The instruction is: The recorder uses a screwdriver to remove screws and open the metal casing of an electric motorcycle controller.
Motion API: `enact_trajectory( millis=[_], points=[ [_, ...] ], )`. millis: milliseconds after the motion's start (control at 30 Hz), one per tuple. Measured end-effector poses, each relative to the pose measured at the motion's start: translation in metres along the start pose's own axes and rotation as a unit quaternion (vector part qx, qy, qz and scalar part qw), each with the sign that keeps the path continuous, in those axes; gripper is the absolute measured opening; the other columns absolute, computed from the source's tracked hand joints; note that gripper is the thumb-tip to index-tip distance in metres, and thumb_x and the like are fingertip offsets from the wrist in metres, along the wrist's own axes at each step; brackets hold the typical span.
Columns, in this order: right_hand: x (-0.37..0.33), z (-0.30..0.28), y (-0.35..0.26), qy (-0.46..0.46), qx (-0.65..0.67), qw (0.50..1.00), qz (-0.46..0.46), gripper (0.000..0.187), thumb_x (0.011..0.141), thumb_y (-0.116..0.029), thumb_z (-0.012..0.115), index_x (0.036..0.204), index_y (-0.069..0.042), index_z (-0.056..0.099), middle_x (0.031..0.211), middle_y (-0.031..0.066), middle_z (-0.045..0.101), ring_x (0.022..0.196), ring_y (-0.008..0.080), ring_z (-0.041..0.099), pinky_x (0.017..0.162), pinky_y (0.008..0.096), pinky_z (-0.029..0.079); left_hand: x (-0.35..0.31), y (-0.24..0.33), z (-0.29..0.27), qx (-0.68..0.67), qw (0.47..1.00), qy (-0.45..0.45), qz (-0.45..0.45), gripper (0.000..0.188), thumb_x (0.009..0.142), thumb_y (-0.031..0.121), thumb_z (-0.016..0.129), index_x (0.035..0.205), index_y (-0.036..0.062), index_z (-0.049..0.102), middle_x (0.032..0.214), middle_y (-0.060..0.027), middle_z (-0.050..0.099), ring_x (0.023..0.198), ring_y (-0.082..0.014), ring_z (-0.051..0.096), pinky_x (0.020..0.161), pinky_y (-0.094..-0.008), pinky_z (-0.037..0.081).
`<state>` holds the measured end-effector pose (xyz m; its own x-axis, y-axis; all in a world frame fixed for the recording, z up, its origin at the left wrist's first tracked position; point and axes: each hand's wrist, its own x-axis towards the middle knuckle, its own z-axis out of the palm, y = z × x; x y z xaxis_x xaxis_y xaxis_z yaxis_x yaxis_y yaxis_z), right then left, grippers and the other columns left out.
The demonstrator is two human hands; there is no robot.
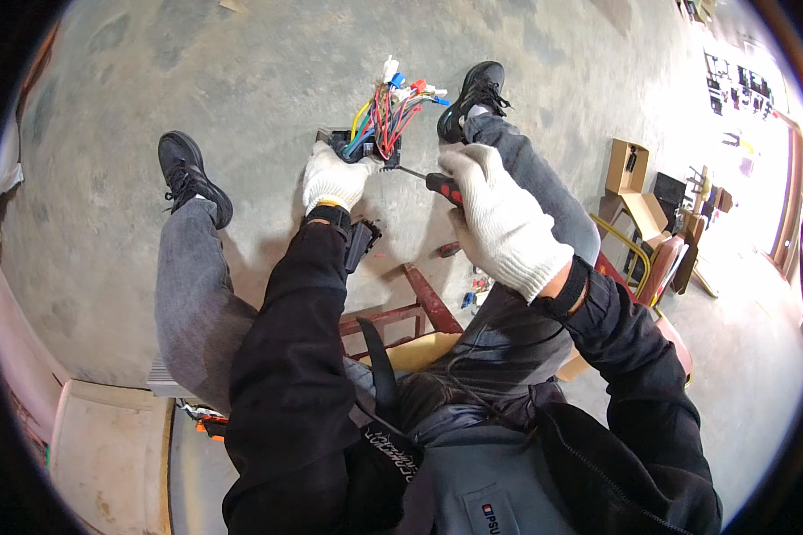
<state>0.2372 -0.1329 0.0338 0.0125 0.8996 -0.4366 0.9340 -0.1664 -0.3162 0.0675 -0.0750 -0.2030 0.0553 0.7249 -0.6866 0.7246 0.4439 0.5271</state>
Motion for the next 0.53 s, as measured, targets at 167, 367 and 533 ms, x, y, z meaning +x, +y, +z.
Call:
enact_trajectory(
  millis=[167,367,533],
  points=[
    [0.001,-0.006,-0.004,-0.081,-0.053,0.995,-0.032,0.042,0.101,-0.016,0.060,0.140,-0.008,0.050,0.134,0.0219,0.054,0.109,0.0437,0.066,0.081,0.0510,0.058,-0.008,0.018,-0.008,0.003,1.000,-0.010,0.002,0.077,0.067,0.045,0.095,0.120,-0.0044,0.068,0.115,-0.0256,0.075,0.111,-0.0403,0.072,0.097,-0.0447,0.056],
    [0.004,-0.006,-0.011,-0.047,-0.013,0.997,0.054,0.043,0.096,-0.013,0.067,0.136,-0.011,0.053,0.128,0.0190,0.057,0.107,0.0413,0.067,0.080,0.0496,0.058,-0.015,0.018,-0.014,-0.039,0.999,-0.013,-0.004,0.076,0.068,0.044,0.094,0.120,-0.0041,0.068,0.119,-0.0274,0.074,0.113,-0.0408,0.071,0.097,-0.0449,0.056],
    [-0.002,-0.003,0.007,-0.102,-0.102,0.984,-0.103,0.064,0.084,-0.012,0.078,0.140,-0.015,0.049,0.132,0.0182,0.054,0.120,0.0397,0.063,0.096,0.0436,0.056,-0.011,0.020,-0.017,-0.037,0.999,-0.035,0.000,0.076,0.069,0.044,0.094,0.123,-0.0028,0.068,0.120,-0.0256,0.074,0.116,-0.0393,0.071,0.101,-0.0439,0.055]
  ],
)
